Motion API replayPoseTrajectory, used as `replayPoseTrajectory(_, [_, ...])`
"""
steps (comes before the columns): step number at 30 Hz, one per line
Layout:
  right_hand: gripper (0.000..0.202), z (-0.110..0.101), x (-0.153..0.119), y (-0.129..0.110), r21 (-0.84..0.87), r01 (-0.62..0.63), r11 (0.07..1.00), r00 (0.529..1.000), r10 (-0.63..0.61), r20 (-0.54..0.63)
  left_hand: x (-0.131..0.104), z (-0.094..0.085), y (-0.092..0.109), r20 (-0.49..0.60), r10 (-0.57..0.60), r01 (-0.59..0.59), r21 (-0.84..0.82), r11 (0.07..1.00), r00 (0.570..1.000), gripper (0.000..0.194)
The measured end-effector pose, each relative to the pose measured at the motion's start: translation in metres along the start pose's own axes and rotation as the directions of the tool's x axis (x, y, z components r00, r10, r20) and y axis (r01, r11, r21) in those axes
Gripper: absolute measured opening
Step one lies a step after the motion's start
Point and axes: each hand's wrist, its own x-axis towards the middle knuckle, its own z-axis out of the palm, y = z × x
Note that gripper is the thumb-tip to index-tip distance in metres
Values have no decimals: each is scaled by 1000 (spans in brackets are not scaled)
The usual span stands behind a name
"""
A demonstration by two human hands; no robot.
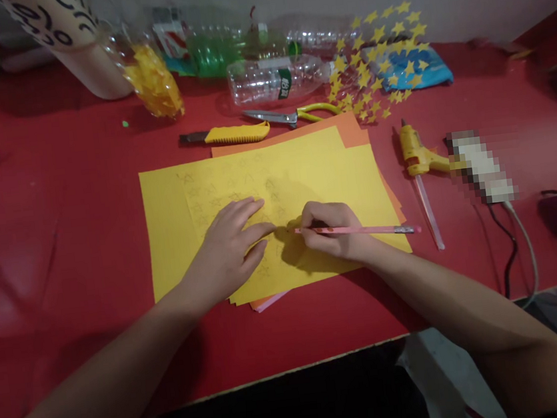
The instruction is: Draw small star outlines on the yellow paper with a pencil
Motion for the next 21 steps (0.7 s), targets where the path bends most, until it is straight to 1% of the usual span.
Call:
replayPoseTrajectory(3, [16, 0, 0, 1, -16, 20, 1000, 1000, -20, 20, 0, 0, 0, -1, 7, -7, 0, 1000, 1000, 30])
replayPoseTrajectory(10, [15, 0, 0, 3, -17, 21, 1000, 998, -21, 55, 0, -1, -1, 1, 3, -3, 0, 1000, 1000, 30])
replayPoseTrajectory(14, [15, 0, 0, 2, -16, 29, 999, 999, -28, 43, 0, 0, 0, 5, -6, 6, -2, 1000, 1000, 30])
replayPoseTrajectory(21, [16, 0, 1, 1, 67, -21, 998, 1000, 20, 8, 0, 0, -1, -7, 2, -2, -3, 1000, 1000, 30])
